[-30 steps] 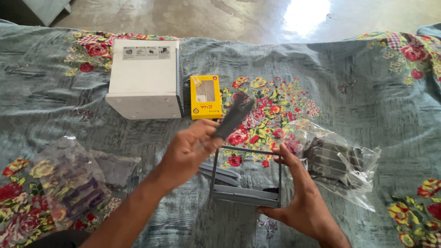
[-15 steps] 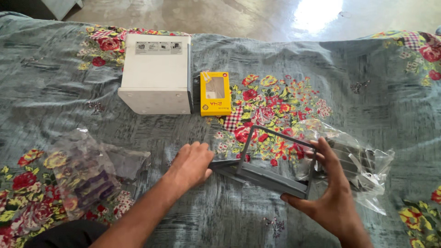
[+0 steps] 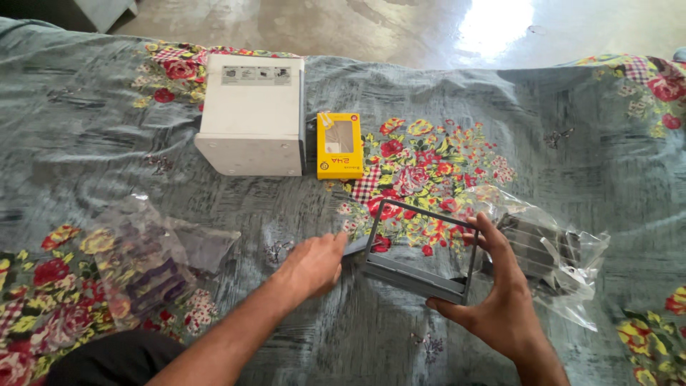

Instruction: The person assembles a small electronic device by snapping together gray plastic frame pieces. They insert and secure multiple bars into a rectangular housing, then attach a top frame piece to complete the enclosure.

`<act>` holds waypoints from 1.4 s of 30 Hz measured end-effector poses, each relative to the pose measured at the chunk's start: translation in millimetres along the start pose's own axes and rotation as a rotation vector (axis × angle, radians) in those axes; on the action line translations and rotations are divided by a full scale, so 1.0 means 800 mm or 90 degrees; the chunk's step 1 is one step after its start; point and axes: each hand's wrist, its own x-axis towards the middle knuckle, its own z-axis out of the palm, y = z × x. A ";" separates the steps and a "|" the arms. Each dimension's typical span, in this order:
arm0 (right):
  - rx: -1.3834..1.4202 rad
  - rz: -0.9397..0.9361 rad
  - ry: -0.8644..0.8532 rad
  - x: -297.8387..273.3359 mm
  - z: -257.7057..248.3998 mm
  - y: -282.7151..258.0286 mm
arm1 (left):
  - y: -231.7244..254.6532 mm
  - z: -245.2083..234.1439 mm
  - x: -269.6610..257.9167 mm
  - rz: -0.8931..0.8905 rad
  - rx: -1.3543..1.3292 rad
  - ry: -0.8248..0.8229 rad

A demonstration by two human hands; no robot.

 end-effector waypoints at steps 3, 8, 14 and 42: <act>0.014 -0.030 -0.004 -0.006 0.003 -0.007 | -0.023 0.014 0.004 -0.103 0.049 -0.043; 0.033 -0.026 -0.027 -0.021 0.000 -0.021 | -0.087 0.018 -0.024 -0.197 0.046 -0.051; 0.092 -0.045 -0.062 -0.041 0.004 -0.040 | -0.069 0.003 -0.062 -0.233 0.084 0.036; 0.452 -0.114 -0.112 -0.262 -0.014 -0.114 | 0.117 -0.086 -0.331 0.066 -0.802 0.335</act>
